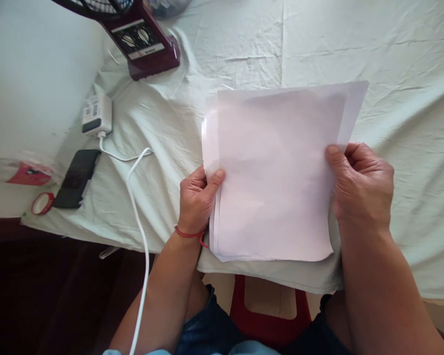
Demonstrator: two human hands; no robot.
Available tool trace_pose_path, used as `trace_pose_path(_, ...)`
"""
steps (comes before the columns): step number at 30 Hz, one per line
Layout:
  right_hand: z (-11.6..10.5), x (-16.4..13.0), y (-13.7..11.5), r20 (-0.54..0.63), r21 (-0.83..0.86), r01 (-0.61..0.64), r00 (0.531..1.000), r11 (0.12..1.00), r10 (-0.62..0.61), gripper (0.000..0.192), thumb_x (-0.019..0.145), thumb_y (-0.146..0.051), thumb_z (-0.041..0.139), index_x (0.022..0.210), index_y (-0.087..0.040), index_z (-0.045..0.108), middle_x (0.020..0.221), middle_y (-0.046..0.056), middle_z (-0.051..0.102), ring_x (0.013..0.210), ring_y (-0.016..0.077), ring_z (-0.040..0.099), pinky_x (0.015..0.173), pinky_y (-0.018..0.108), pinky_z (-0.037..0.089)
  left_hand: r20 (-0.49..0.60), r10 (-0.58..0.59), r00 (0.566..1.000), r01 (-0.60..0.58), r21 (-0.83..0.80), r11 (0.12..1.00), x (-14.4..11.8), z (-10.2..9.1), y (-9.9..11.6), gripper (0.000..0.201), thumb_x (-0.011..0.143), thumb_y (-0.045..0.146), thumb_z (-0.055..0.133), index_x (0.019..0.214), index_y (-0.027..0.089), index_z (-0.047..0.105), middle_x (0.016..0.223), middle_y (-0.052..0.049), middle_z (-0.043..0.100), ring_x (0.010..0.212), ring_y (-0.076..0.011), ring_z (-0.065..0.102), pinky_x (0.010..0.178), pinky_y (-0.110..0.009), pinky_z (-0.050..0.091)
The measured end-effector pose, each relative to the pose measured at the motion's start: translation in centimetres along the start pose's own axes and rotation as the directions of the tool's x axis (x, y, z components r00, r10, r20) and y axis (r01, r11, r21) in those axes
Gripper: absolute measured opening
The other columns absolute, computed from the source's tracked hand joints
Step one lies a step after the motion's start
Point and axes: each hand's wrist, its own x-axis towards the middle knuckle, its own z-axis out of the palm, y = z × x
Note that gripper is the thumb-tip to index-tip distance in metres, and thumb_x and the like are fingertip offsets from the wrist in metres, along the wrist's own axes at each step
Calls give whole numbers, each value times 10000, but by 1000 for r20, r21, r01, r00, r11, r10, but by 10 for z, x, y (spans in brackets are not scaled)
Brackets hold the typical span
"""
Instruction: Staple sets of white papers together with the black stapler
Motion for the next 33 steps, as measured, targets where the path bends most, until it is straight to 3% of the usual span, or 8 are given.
trace_pose_path(9,0,8,1,-195,12,76,978,997,-72,161,699,-232,933,709,-208,775,685,-34,632,672,94,552,681,267,521,-7,28,1000,-28,3,1000,-1,-1,-1,292,977,509,828,1109,250,863,1007,-31,849,929,-180,772,863,-292,611)
trace_pose_path(15,2,6,-1,-177,-4,24,984,1000,-24,120,666,-214,900,705,-208,787,665,-37,619,644,89,530,632,259,496,0,68,998,-68,53,996,0,-2,0,306,1001,521,793,1093,236,856,1026,-43,845,946,-191,761,863,-295,599)
trace_pose_path(27,3,2,-4,-88,-5,-77,993,997,76,219,634,-295,978,697,-207,788,680,-12,661,622,102,578,563,248,543,-25,55,998,-52,113,992,-3,-3,3,353,941,551,846,876,208,798,761,-2,695,683,-135,576,627,-260,464)
trace_pose_path(33,5,2,-4,-100,8,-93,991,996,94,189,602,-271,948,678,-196,792,666,-4,669,595,91,576,551,236,539,12,22,1000,-23,117,993,-3,-3,4,290,891,481,906,970,212,833,895,-32,805,791,-172,694,719,-281,565)
